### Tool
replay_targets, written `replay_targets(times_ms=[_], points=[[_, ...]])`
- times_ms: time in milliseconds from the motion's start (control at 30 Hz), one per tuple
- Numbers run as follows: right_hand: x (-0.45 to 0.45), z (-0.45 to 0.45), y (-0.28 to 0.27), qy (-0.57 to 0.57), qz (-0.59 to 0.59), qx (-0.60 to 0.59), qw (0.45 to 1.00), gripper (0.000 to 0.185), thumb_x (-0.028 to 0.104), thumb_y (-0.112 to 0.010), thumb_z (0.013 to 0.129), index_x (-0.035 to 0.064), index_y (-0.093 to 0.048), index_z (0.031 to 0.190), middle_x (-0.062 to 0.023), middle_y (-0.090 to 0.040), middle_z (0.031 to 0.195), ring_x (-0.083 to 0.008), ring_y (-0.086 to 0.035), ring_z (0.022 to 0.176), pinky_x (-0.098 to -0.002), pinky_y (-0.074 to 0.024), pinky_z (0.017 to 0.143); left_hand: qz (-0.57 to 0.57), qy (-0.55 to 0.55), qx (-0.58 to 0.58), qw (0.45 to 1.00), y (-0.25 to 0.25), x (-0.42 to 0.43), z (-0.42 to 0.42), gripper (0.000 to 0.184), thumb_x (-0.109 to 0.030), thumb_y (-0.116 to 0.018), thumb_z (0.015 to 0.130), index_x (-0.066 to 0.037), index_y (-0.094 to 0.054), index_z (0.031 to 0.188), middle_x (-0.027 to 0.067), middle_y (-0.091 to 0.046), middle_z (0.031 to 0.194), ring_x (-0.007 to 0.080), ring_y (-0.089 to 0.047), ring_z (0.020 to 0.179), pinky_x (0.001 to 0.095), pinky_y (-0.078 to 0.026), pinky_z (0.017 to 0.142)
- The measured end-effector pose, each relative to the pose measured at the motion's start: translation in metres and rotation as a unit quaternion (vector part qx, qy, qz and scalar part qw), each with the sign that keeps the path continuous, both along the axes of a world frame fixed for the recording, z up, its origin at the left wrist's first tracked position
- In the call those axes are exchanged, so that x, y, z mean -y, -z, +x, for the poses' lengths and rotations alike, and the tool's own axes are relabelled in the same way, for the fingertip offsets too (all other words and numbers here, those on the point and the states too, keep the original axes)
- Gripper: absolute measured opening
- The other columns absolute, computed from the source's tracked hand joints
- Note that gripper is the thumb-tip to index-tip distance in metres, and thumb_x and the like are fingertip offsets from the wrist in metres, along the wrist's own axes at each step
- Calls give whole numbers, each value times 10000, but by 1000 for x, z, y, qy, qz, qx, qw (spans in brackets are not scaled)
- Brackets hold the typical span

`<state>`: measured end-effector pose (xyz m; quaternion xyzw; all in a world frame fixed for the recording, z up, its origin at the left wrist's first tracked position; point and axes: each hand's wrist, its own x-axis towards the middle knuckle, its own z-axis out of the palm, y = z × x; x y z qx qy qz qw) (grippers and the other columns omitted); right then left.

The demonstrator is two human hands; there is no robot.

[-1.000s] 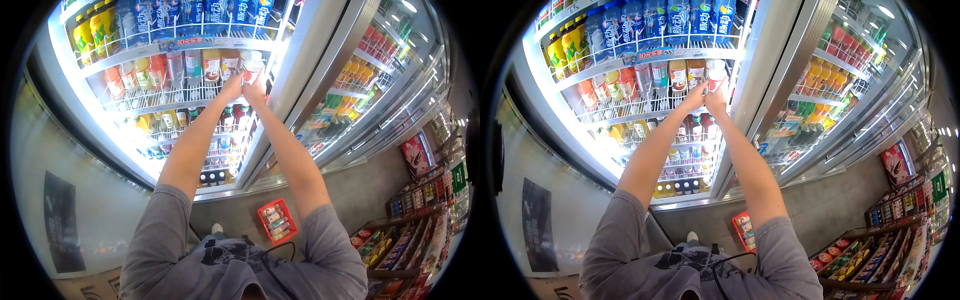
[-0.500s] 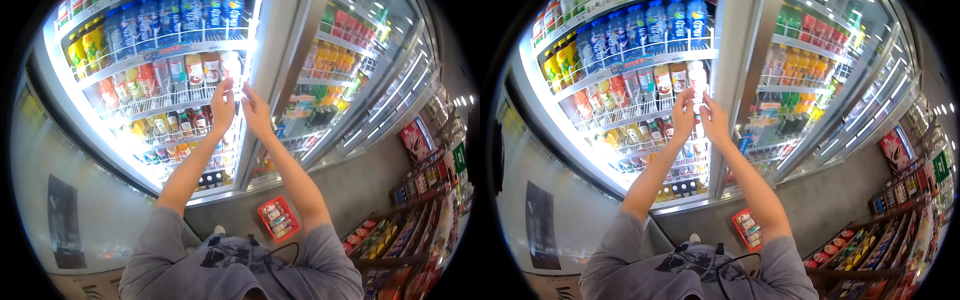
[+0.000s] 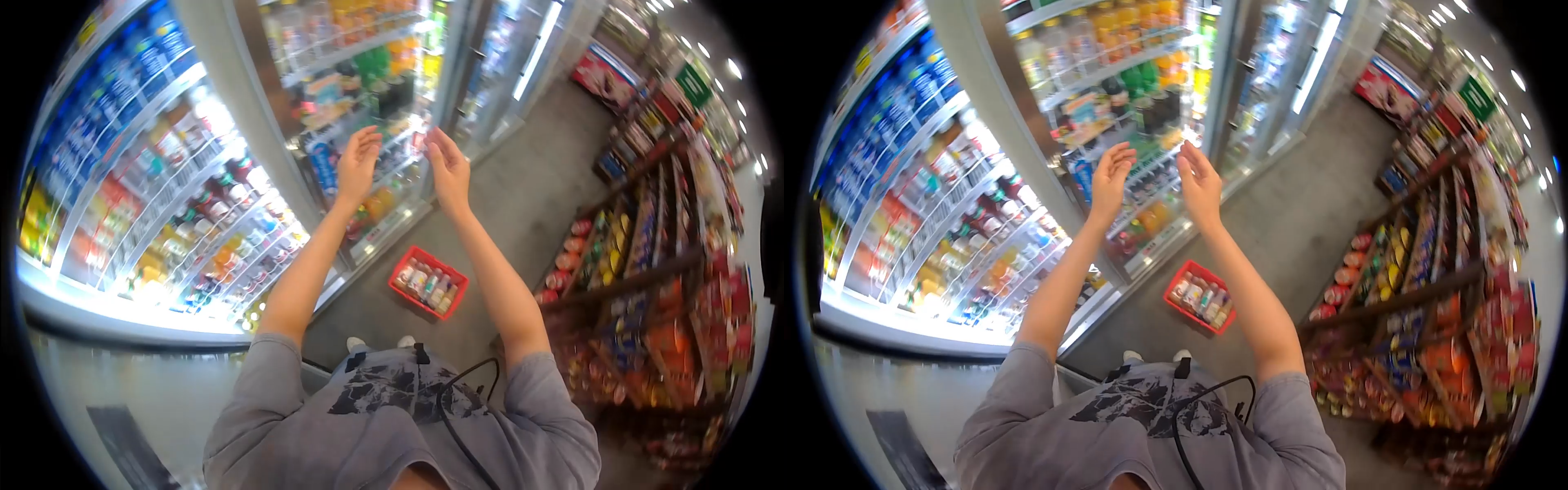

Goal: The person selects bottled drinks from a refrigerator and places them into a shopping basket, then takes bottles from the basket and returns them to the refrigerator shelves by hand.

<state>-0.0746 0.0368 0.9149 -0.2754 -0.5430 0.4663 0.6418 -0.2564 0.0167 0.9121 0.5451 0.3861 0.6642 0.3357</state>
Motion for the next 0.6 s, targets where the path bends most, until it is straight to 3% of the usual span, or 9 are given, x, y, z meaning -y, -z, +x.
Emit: replay_targets(times_ms=[67, 300, 367, 500, 567, 600], points=[[13, 39, 3, 34, -26, 2, 999, 485, 183, -610, 978, -45, -473, 1384, -176, -564, 1347, -216, -565, 1218, -314, -449, 1025, -22, 28, -7, 999, 11, -7, 33, 356, -32, -506, 961, -13, -500, 1317, 126, -610, 1212, 173, -596, 1084, 288, -448, 971], [44, 146, 80, 170, -132, 85, 973, 478, 209, -613, 969, -19, -496, 1373, -199, -596, 1304, -222, -594, 1186, -306, -465, 1003, -114, 126, -16, 985, 124, -28, 105, 367, -65, -541, 950, -12, -511, 1312, 130, -621, 1205, 171, -602, 1071, 287, -461, 943], [53, 166, 121, 186, -166, 88, 964, 482, 213, -614, 968, -20, -495, 1373, -201, -596, 1304, -225, -590, 1193, -312, -462, 1009, -181, 145, -27, 972, 155, -22, 114, 388, -92, -567, 942, -23, -517, 1321, 104, -616, 1215, 141, -592, 1036, 265, -464, 890], [69, 192, 205, 215, -216, 136, 943, 487, 222, -610, 968, -21, -493, 1373, -209, -591, 1308, -237, -577, 1213, -335, -453, 1030, -190, 147, -77, 968, 239, -7, 115, 411, -93, -577, 938, -32, -513, 1339, 103, -615, 1221, 144, -591, 1049, 269, -468, 896], [77, 195, 241, 222, -243, 112, 938, 485, 225, -608, 969, -22, -496, 1371, -209, -590, 1309, -239, -574, 1217, -339, -452, 1032, -315, 164, -64, 933, 266, 15, 110, 429, -96, -587, 938, -36, -503, 1355, 117, -613, 1230, 159, -587, 1090, 279, -460, 944], [81, 196, 252, 232, -272, 82, 930, 484, 229, -606, 970, -23, -499, 1369, -209, -590, 1309, -241, -571, 1221, -343, -451, 1034, -321, 164, -61, 931, 274, 18, 111, 429, -96, -587, 938, -36, -503, 1355, 117, -613, 1230, 159, -587, 1090, 279, -460, 944]])
